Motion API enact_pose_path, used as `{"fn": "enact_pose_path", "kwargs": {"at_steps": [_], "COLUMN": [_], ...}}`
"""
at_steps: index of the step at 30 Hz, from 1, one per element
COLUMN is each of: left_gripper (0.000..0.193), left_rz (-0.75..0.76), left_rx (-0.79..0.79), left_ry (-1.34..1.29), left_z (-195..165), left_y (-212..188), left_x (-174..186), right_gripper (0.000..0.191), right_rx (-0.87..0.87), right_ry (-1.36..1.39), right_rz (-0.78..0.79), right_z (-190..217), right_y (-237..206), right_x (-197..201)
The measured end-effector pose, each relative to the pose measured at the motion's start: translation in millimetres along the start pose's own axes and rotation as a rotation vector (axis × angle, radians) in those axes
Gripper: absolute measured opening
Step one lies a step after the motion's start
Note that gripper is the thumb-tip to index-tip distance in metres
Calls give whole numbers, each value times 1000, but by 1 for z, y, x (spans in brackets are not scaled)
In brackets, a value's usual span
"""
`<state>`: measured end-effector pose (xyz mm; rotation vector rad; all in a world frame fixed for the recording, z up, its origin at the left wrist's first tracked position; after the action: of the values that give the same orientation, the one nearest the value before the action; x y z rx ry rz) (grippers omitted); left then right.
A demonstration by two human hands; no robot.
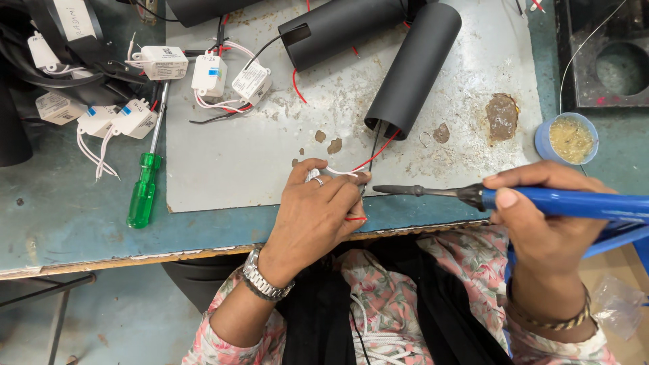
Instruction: The person solders red and black wires onto small white LED driver modules at a workbench. They strip wire ends with pliers, dip wires into a flux cup, solder the connections with a soldering iron, and set finished drivers aside while handling black cylindrical light housings.
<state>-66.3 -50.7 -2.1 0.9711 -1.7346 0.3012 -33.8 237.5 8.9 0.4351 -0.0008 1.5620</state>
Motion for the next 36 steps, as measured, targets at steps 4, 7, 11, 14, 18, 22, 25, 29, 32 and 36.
{"fn": "enact_pose_path", "kwargs": {"at_steps": [4, 7, 11, 14, 18, 22, 25, 29, 32, 36], "left_gripper": [21, 21, 23, 26, 27, 29, 31, 29, 28, 28], "left_rz": [-5, -6, 32, 41, 37, 47, 47, 46, 45, 41], "left_rx": [-7, -11, -2, -9, -21, -16, -19, -21, -14, -7], "left_ry": [-12, -10, 0, -2, 2, 16, 10, 1, 4, -7], "left_z": [1, 0, 1, 1, 1, 1, 1, 1, 1, 1], "left_y": [-1, 0, -1, -1, -1, -1, -2, -2, -1, 0], "left_x": [0, -1, 0, 1, 2, 1, 1, 0, 1, 2], "right_gripper": [19, 19, 20, 21, 21, 20, 21, 21, 21, 22], "right_rx": [18, 17, 23, 18, 54, 58, 60, 109, 111, 48], "right_ry": [-60, -83, -128, -208, -257, -313, -303, -332, -248, -216], "right_rz": [77, 96, 113, 118, 167, 189, 197, 190, 148, 95], "right_z": [6, 5, 11, 21, 32, 39, 40, 40, 40, 36], "right_y": [9, 13, 17, 22, 30, 35, 35, 33, 29, 26], "right_x": [-9, -10, -12, -12, -15, -17, -18, -18, -12, -6]}}
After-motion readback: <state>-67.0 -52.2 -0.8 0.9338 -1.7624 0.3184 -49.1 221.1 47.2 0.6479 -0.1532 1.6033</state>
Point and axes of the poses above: each hand's wrist, its own y-axis towards the middle knuckle, its own x-axis out of the back of the hand, z = x × y, the point moved 2 cm from there along y, towards the middle knuckle, and after that the axes turned 12 degrees about z, right-handed, at the moved point
